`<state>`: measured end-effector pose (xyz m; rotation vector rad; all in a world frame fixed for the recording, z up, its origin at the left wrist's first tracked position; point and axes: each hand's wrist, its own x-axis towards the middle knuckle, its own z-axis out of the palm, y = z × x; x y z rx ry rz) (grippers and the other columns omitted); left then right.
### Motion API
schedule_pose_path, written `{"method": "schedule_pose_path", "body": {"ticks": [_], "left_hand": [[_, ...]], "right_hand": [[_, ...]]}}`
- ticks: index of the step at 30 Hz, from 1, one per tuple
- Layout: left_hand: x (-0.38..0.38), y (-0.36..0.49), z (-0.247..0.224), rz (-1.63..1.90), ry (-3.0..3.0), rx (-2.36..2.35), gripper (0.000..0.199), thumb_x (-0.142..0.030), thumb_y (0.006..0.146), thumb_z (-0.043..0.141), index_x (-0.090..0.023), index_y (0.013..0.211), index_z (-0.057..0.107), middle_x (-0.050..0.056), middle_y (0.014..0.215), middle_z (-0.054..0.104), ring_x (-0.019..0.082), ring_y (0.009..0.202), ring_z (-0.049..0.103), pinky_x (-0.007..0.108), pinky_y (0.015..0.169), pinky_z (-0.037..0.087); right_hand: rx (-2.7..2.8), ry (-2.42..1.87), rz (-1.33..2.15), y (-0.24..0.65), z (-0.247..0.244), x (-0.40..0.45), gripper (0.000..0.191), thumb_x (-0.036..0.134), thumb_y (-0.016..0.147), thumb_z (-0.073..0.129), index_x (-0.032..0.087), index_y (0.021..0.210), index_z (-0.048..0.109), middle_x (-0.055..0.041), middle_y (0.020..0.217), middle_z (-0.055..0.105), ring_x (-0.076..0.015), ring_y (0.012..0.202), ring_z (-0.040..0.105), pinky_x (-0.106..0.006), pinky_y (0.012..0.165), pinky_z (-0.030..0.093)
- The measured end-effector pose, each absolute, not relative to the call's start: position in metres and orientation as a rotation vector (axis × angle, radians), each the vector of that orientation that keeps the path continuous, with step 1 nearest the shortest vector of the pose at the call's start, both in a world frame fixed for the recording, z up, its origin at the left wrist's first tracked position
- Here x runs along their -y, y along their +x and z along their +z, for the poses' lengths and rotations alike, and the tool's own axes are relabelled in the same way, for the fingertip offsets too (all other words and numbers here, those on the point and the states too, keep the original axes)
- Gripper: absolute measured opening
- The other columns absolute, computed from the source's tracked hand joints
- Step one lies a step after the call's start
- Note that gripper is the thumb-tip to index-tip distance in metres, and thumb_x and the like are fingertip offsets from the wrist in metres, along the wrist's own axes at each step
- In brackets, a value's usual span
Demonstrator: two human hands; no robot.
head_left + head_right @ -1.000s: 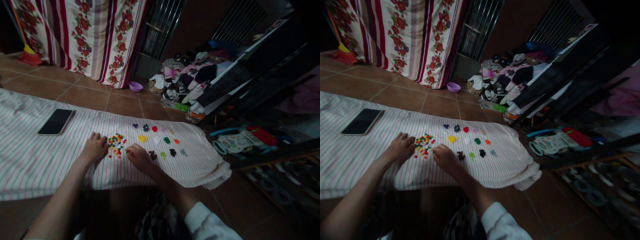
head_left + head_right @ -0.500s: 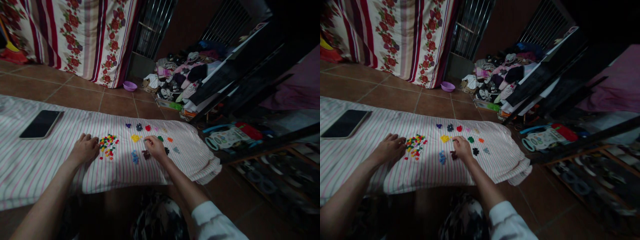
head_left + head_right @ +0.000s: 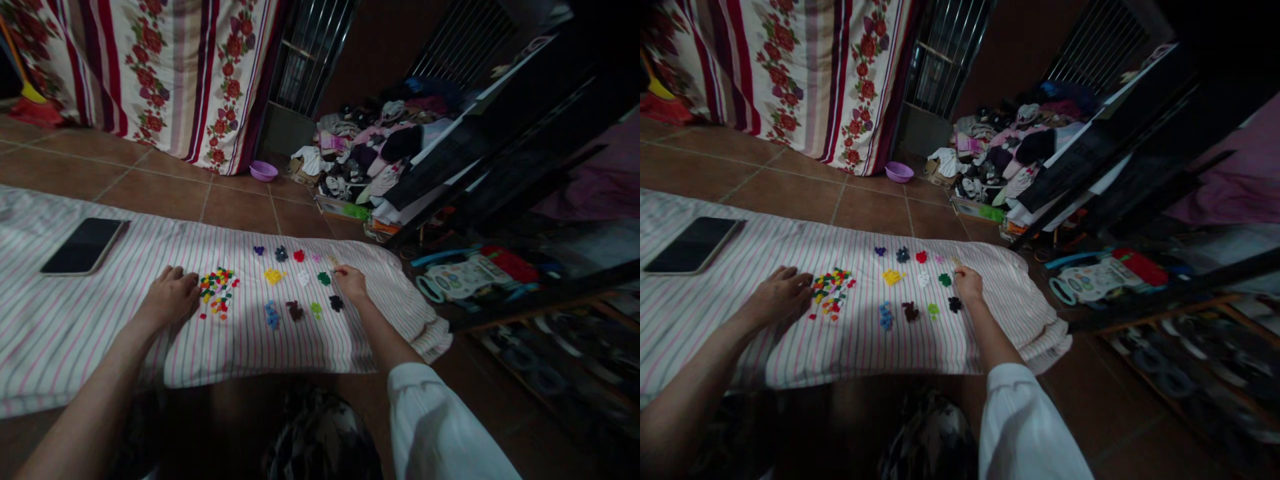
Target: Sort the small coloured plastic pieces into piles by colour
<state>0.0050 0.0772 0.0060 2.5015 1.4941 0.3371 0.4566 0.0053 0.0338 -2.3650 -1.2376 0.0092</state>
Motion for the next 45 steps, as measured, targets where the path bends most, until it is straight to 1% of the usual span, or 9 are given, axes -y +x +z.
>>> {"method": "schedule_pose_path", "body": {"ticks": [3, 10, 15, 20, 25, 34, 40, 42, 45], "left_hand": [[-0.076, 0.006, 0.007, 0.364, 2.547, -1.548, 0.038, -0.038, 0.089, 0.036, -0.018, 0.1, 0.066, 0.012, 0.097, 0.06, 0.026, 0.101, 0.052, 0.039, 0.092, 0.044], [-0.076, 0.006, 0.003, 0.424, 2.592, -1.545, 0.036, -0.036, 0.088, 0.036, -0.019, 0.098, 0.067, 0.012, 0.095, 0.062, 0.026, 0.099, 0.054, 0.04, 0.089, 0.046], [-0.077, 0.007, 0.003, 0.439, 2.575, -1.535, 0.036, -0.037, 0.087, 0.037, -0.02, 0.095, 0.067, 0.012, 0.093, 0.062, 0.027, 0.096, 0.054, 0.041, 0.087, 0.047], [-0.076, 0.007, 0.004, 0.436, 2.557, -1.518, 0.035, -0.036, 0.087, 0.038, -0.019, 0.097, 0.067, 0.013, 0.097, 0.062, 0.028, 0.099, 0.053, 0.042, 0.087, 0.047], [-0.074, 0.007, 0.008, 0.389, 2.556, -1.546, 0.035, -0.034, 0.088, 0.038, -0.017, 0.102, 0.066, 0.012, 0.097, 0.06, 0.025, 0.096, 0.052, 0.041, 0.09, 0.045], [-0.072, 0.009, 0.014, 0.281, 2.517, -1.595, 0.037, -0.029, 0.088, 0.037, -0.018, 0.109, 0.066, 0.013, 0.102, 0.059, 0.025, 0.104, 0.05, 0.039, 0.095, 0.042], [-0.069, 0.01, 0.017, 0.247, 2.504, -1.613, 0.041, -0.023, 0.09, 0.033, -0.018, 0.115, 0.065, 0.013, 0.105, 0.059, 0.026, 0.108, 0.05, 0.043, 0.097, 0.04], [-0.066, 0.011, 0.02, 0.235, 2.49, -1.605, 0.044, -0.023, 0.09, 0.033, -0.02, 0.121, 0.063, 0.013, 0.107, 0.058, 0.028, 0.112, 0.049, 0.044, 0.098, 0.04], [-0.062, 0.013, 0.022, 0.224, 2.47, -1.608, 0.047, -0.024, 0.089, 0.033, -0.024, 0.127, 0.06, 0.015, 0.116, 0.057, 0.033, 0.12, 0.046, 0.049, 0.097, 0.04]], "right_hand": [[1.234, -2.379, 0.027, 0.461, 0.028, -0.009, 0.028, 0.013, 0.074, 0.05, 0.019, 0.086, 0.075, -0.0021, 0.087, 0.074, -0.0168, 0.087, 0.067, -0.025, 0.087, 0.048], [1.234, -2.363, 0.03, 0.465, 0.014, -0.016, 0.03, 0.012, 0.075, 0.05, 0.02, 0.087, 0.076, -0.0044, 0.089, 0.075, -0.0184, 0.087, 0.068, -0.028, 0.085, 0.049], [1.258, -2.335, 0.089, 0.465, 0.011, -0.018, 0.029, 0.012, 0.074, 0.051, 0.021, 0.084, 0.077, -0.0055, 0.09, 0.075, -0.0216, 0.09, 0.069, -0.032, 0.085, 0.051], [1.243, -2.324, 0.124, 0.46, 0.016, -0.017, 0.029, 0.011, 0.074, 0.052, 0.02, 0.084, 0.077, -0.0065, 0.089, 0.076, -0.0224, 0.092, 0.07, -0.032, 0.088, 0.051], [1.261, -2.366, 0.12, 0.457, 0.017, -0.013, 0.032, 0.01, 0.076, 0.048, 0.019, 0.089, 0.077, -0.0065, 0.094, 0.075, -0.0207, 0.093, 0.069, -0.031, 0.089, 0.05], [1.311, -2.313, 0.059, 0.455, 0.022, -0.011, 0.029, 0.015, 0.076, 0.049, 0.021, 0.089, 0.074, -0.0045, 0.091, 0.074, -0.0207, 0.09, 0.068, -0.034, 0.089, 0.05], [1.465, -2.038, -0.042, 0.427, 0.032, -0.018, 0.029, 0.018, 0.076, 0.047, 0.02, 0.09, 0.073, -0.0054, 0.099, 0.073, -0.0215, 0.098, 0.066, -0.036, 0.096, 0.048], [1.556, -1.957, -0.033, 0.407, 0.036, -0.022, 0.03, 0.019, 0.077, 0.048, 0.02, 0.092, 0.073, -0.0058, 0.098, 0.073, -0.0211, 0.095, 0.065, -0.036, 0.093, 0.048], [1.681, -1.862, 0.056, 0.368, 0.042, -0.025, 0.03, 0.018, 0.078, 0.049, 0.02, 0.097, 0.072, -0.0058, 0.098, 0.072, -0.0195, 0.093, 0.064, -0.033, 0.088, 0.049]]}}
